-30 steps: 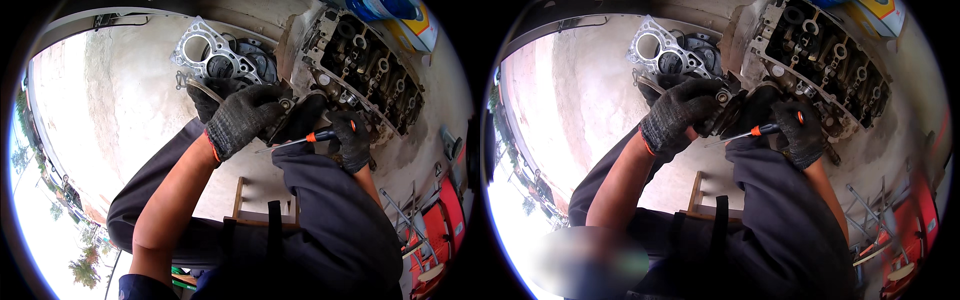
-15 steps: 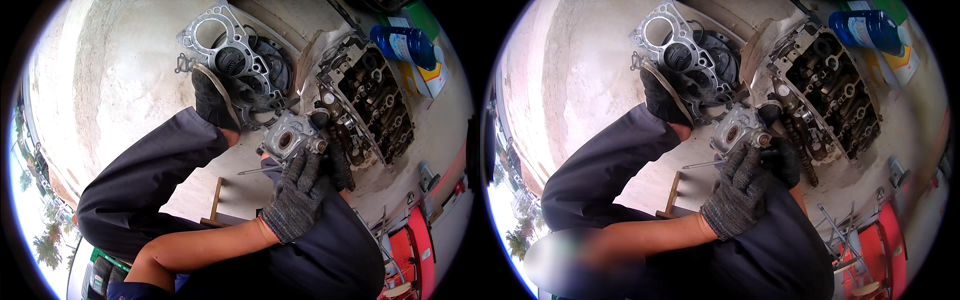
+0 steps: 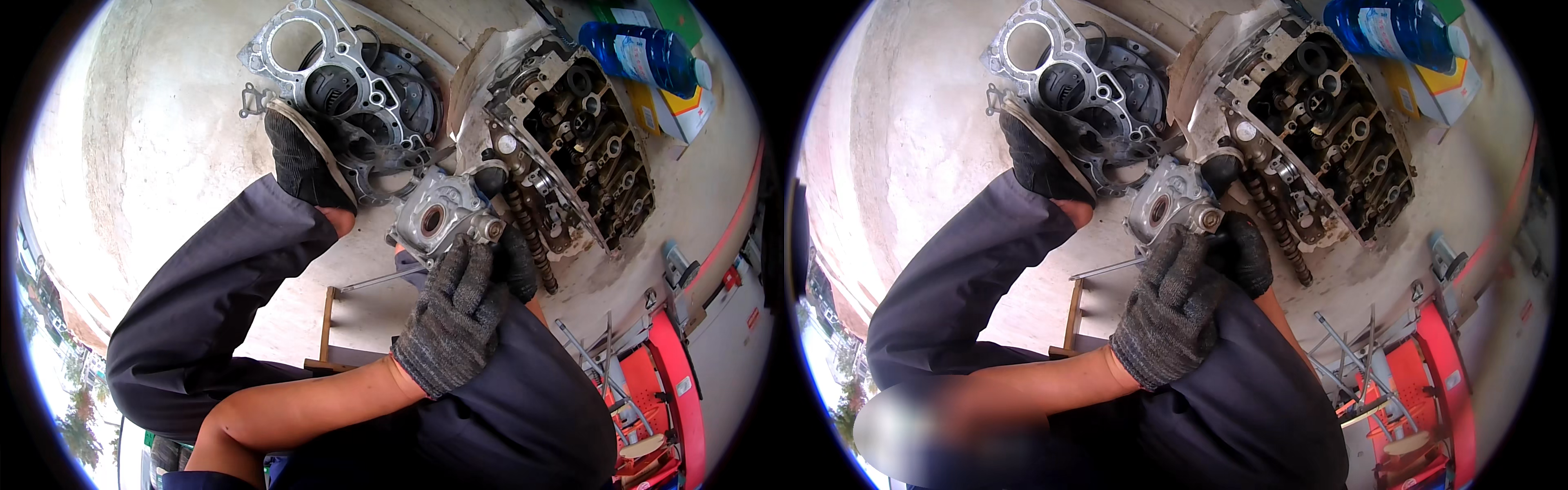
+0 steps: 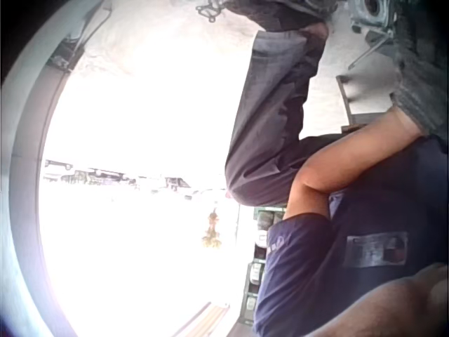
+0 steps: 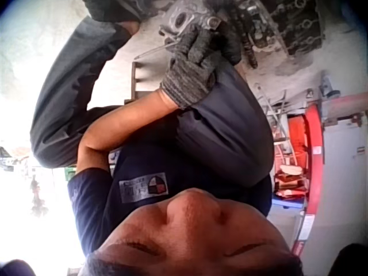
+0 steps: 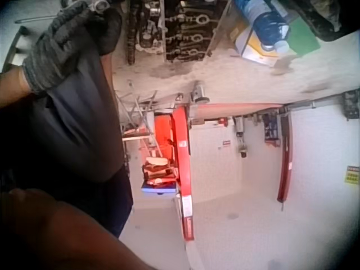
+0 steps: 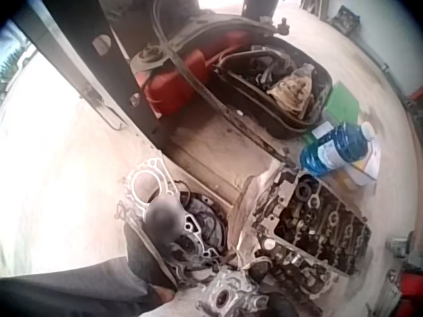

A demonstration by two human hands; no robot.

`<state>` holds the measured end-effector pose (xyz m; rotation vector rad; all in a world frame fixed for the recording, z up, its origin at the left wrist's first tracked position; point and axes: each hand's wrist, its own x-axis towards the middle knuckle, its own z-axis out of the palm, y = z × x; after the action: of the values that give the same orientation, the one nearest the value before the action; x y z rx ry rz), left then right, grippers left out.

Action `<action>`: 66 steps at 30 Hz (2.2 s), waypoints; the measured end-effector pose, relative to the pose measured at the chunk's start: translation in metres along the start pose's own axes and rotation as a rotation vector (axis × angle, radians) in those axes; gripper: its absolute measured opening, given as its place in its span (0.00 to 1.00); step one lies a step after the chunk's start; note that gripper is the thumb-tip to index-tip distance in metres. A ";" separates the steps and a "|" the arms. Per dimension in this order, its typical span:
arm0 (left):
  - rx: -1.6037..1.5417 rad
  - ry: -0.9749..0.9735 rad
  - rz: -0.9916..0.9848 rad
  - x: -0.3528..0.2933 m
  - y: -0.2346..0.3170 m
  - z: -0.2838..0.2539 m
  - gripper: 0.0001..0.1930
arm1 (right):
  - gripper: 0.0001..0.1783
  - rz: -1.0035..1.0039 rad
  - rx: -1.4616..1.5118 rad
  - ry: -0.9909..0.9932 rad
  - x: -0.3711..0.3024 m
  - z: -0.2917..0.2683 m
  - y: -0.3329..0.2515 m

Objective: The person removes the cylinder head gasket and associated engine housing components, walks to a tool chest to select a wrench and fasteners, and uses a hammer, screwdriver, and socket wrench to dismantle internal components on an engine block.

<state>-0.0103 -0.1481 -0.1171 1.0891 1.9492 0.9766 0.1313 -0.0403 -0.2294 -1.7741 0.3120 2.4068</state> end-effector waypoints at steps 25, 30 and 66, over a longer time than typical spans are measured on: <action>-0.106 0.047 -0.018 -0.004 -0.002 -0.004 0.24 | 0.11 0.089 -0.088 0.050 0.025 -0.014 -0.011; -0.109 0.020 -0.022 -0.006 -0.002 -0.003 0.23 | 0.11 -0.576 -1.476 -0.086 0.051 -0.053 -0.006; 0.022 0.049 0.025 -0.002 -0.009 -0.003 0.27 | 0.15 -0.266 -0.797 -0.037 0.009 -0.022 -0.019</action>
<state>-0.0151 -0.1539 -0.1231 1.1138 1.9943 1.0070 0.1528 -0.0277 -0.2459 -1.8403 -0.9536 2.5210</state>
